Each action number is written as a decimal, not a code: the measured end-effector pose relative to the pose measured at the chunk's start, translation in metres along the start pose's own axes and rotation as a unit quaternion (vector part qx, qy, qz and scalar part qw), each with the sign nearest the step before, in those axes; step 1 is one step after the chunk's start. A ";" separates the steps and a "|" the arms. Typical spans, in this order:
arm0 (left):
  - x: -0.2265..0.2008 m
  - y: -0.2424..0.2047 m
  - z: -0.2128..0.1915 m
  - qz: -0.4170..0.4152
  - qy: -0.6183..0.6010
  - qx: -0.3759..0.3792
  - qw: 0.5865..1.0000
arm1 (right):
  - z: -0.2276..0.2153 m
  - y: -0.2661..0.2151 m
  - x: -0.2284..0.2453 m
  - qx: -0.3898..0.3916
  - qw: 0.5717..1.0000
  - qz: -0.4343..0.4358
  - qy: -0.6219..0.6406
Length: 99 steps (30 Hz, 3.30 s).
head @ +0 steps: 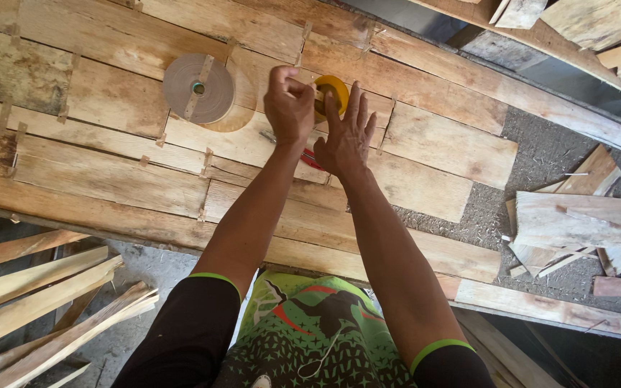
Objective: The person arranges wooden planks on a workbench and secures them using small wooden pegs and a utility knife. They repeatedly cut pegs from a roll, insert them into the wood, and trim the excess. The person also moves and aligns additional planks to continue the assembly process.
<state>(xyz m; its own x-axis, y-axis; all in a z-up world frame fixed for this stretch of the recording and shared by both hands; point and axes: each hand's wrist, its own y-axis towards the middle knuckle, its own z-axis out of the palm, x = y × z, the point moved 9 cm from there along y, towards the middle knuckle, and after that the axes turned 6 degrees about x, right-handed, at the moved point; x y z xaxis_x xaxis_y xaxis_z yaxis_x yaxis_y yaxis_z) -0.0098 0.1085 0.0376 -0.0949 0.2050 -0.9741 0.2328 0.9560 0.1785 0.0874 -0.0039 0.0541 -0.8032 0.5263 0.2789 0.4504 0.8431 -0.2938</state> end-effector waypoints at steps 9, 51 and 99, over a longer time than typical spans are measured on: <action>0.006 0.018 -0.015 -0.042 -0.262 0.052 0.963 | -0.026 -0.006 -0.020 -0.247 0.958 -0.049 0.135; -0.083 -0.085 0.006 0.088 -0.072 0.289 0.951 | -0.101 -0.094 -0.023 -0.126 0.952 -0.209 0.182; 0.126 -0.457 0.035 -0.424 -0.214 0.116 0.872 | 0.064 -0.182 -0.168 0.124 0.969 -0.066 0.205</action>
<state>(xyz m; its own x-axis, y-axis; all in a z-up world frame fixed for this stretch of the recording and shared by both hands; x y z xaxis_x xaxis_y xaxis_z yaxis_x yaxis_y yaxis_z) -0.0941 -0.3095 -0.1714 0.0299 -0.6996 -0.7139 0.4488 0.6476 -0.6158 0.1155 -0.2528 0.0018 -0.6023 0.4578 0.6539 0.2049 0.8804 -0.4276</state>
